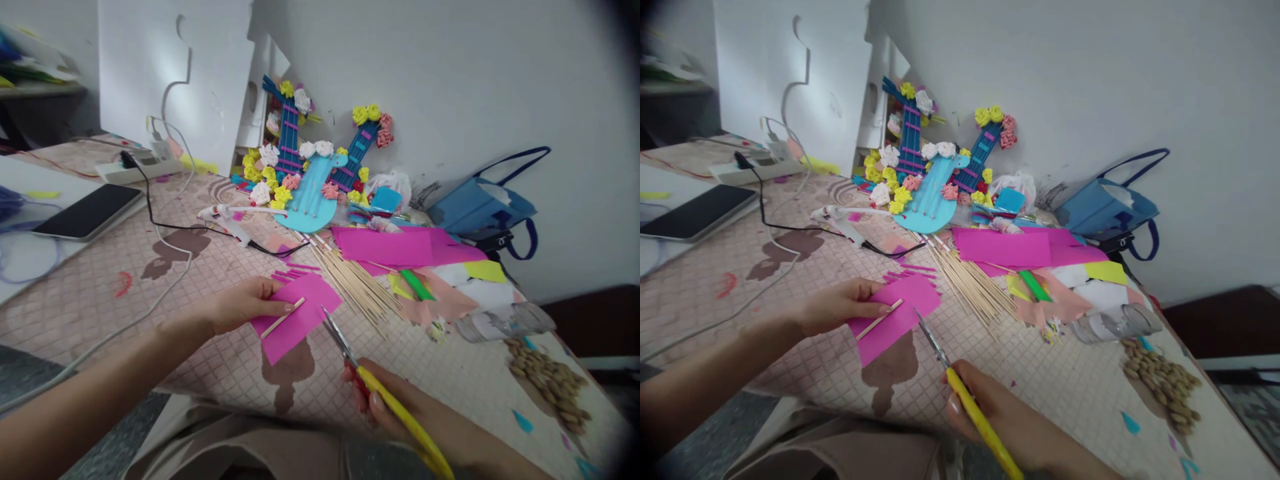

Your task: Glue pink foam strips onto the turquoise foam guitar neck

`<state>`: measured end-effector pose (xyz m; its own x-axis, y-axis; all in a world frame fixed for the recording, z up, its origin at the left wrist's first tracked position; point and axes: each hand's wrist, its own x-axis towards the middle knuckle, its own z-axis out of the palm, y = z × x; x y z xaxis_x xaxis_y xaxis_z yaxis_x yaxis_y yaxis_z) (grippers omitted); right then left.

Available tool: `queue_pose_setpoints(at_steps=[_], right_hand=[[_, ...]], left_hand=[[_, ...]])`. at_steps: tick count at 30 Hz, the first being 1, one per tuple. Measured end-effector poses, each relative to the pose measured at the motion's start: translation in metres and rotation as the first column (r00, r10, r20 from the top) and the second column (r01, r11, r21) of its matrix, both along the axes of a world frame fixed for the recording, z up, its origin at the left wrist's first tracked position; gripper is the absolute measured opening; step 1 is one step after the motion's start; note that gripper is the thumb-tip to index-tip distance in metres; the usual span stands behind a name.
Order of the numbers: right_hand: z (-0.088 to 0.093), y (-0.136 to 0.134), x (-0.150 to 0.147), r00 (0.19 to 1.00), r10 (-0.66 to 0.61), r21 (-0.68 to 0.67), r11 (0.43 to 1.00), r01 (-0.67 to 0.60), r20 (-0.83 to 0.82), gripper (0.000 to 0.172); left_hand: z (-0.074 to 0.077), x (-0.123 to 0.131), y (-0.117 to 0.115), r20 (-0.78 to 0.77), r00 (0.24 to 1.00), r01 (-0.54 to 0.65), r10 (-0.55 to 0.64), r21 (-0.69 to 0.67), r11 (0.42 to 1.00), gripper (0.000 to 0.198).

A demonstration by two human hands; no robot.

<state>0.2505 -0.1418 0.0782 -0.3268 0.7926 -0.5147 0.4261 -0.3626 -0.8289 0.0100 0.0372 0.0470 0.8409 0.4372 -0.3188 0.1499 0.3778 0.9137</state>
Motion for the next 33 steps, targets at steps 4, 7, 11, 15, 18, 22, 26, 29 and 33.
queue_pose_setpoints(at_steps=[4,7,11,15,18,22,26,29,33], right_hand=[[-0.004,0.004,0.0,1.0,-0.026,-0.007,1.0,0.026,-0.01,0.042],[-0.003,0.008,-0.001,0.999,-0.032,0.015,0.999,0.032,0.0,0.038],[0.002,0.012,-0.001,0.999,-0.019,0.041,0.999,0.018,0.027,0.036],[0.005,0.012,0.0,0.998,-0.028,0.043,0.999,0.026,0.049,0.035],[0.003,0.012,0.001,0.998,-0.028,0.057,0.998,0.025,0.06,0.035],[0.001,0.013,0.001,0.998,-0.039,0.046,0.998,0.037,0.054,0.041],[0.002,0.015,-0.001,0.998,-0.05,0.062,0.997,0.047,0.042,0.04],[0.004,0.016,-0.002,0.998,-0.049,0.066,0.997,0.046,0.04,0.038],[0.006,0.018,-0.003,0.998,-0.036,0.056,0.998,0.033,0.052,0.036]], left_hand=[[-0.003,0.0,-0.002,-0.003,1.0,-0.012,0.012,0.058,0.998,0.024],[-0.001,0.0,-0.003,-0.007,1.0,-0.015,0.015,0.065,0.998,0.026],[0.002,-0.001,-0.004,-0.022,1.0,-0.011,0.013,0.088,0.996,0.027],[0.004,-0.001,-0.003,-0.02,1.0,-0.005,0.007,0.094,0.996,0.025],[0.005,-0.001,-0.003,-0.027,0.999,-0.015,0.018,0.086,0.996,0.023],[0.006,-0.002,-0.002,-0.025,1.0,-0.003,0.006,0.098,0.995,0.023],[0.008,-0.003,-0.002,-0.024,1.0,-0.006,0.009,0.133,0.991,0.023],[0.01,-0.003,-0.002,-0.021,1.0,-0.018,0.021,0.132,0.991,0.022],[0.012,-0.003,-0.002,-0.018,1.0,-0.022,0.024,0.127,0.992,0.022]])
